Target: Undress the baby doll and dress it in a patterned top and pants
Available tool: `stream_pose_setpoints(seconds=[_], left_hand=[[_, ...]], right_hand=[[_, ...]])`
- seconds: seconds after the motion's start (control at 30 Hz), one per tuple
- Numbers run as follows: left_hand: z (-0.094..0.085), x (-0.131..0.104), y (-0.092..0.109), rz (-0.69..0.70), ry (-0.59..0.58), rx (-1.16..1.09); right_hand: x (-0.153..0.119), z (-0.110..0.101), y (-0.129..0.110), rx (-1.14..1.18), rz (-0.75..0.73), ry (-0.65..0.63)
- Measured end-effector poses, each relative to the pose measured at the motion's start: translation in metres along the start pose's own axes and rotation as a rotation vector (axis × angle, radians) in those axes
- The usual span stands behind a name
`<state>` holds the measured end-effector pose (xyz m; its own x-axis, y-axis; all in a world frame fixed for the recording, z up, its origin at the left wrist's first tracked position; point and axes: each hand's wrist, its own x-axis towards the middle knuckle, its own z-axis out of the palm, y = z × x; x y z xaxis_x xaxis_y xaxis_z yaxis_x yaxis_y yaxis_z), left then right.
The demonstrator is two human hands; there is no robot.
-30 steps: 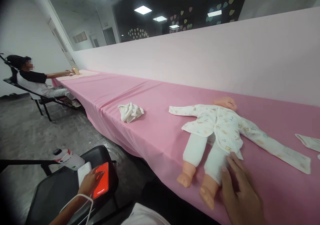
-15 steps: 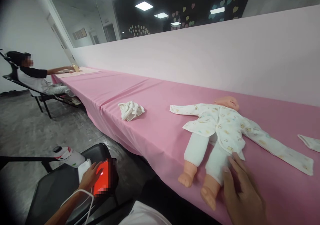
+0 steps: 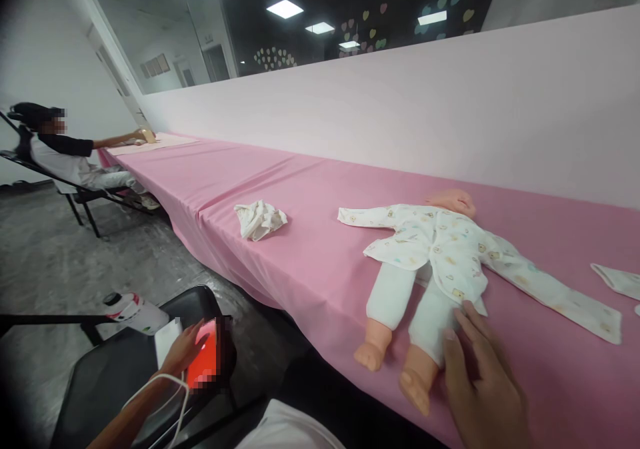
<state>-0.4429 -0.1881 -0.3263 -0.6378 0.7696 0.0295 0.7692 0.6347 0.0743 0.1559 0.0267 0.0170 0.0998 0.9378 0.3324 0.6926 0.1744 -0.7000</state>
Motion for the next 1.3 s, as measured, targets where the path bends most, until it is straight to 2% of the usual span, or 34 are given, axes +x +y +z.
stream_pose_setpoints(seconds=[0.2, 0.37, 0.67, 0.77, 1.1, 1.3], left_hand=[[0.004, -0.003, -0.002, -0.015, 0.018, -0.024], [-0.002, -0.010, -0.003, -0.074, -0.003, -0.125], [-0.018, -0.050, 0.011, -0.144, -0.091, -0.100], [-0.021, -0.057, 0.016, -0.135, -0.127, -0.088], [-0.009, -0.051, 0.020, -0.119, -0.151, -0.039], [-0.008, -0.054, 0.023, -0.130, -0.134, -0.010]], right_hand=[[-0.001, -0.001, -0.003, 0.016, 0.033, -0.006], [-0.002, -0.003, -0.005, 0.015, 0.043, 0.000], [0.000, -0.003, -0.004, -0.003, 0.020, -0.001], [-0.001, -0.004, -0.005, -0.004, 0.014, 0.005], [0.000, -0.001, -0.001, -0.019, -0.005, 0.003], [-0.002, -0.002, -0.005, -0.012, 0.018, -0.007]])
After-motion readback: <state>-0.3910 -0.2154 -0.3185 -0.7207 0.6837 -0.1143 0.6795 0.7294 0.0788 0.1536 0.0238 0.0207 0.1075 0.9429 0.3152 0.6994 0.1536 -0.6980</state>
